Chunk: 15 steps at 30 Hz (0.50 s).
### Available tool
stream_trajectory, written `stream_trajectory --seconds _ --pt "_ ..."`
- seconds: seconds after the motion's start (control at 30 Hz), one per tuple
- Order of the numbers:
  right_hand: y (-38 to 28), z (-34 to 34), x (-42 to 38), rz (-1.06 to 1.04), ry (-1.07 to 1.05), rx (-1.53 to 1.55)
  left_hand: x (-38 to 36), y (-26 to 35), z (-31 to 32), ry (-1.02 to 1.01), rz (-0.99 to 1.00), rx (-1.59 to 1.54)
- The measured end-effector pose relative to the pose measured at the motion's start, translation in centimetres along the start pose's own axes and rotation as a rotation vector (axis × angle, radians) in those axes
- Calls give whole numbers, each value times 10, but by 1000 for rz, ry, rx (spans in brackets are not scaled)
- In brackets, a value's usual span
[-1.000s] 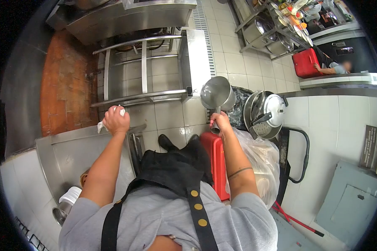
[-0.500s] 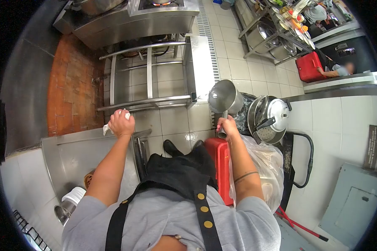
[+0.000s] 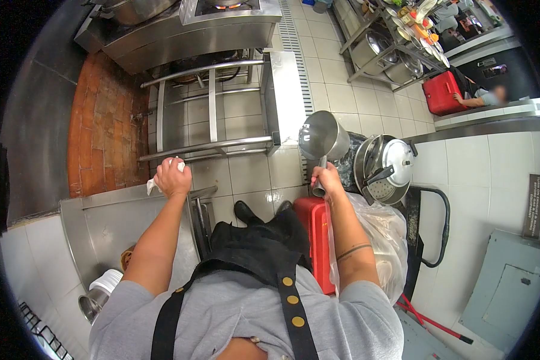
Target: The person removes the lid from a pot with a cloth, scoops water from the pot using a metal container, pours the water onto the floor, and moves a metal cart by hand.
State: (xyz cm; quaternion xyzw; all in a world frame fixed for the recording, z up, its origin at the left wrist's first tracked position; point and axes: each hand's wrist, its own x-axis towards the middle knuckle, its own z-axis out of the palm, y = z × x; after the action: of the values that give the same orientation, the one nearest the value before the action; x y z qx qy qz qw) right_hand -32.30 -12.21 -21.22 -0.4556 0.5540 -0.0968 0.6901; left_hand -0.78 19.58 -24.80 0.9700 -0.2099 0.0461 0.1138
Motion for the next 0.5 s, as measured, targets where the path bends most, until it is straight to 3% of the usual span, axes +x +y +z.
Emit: stream_trajectory --seconds 0.5 --pt "-10 -1 6 -20 -17 -48 1 1 -1 13 4 -11"
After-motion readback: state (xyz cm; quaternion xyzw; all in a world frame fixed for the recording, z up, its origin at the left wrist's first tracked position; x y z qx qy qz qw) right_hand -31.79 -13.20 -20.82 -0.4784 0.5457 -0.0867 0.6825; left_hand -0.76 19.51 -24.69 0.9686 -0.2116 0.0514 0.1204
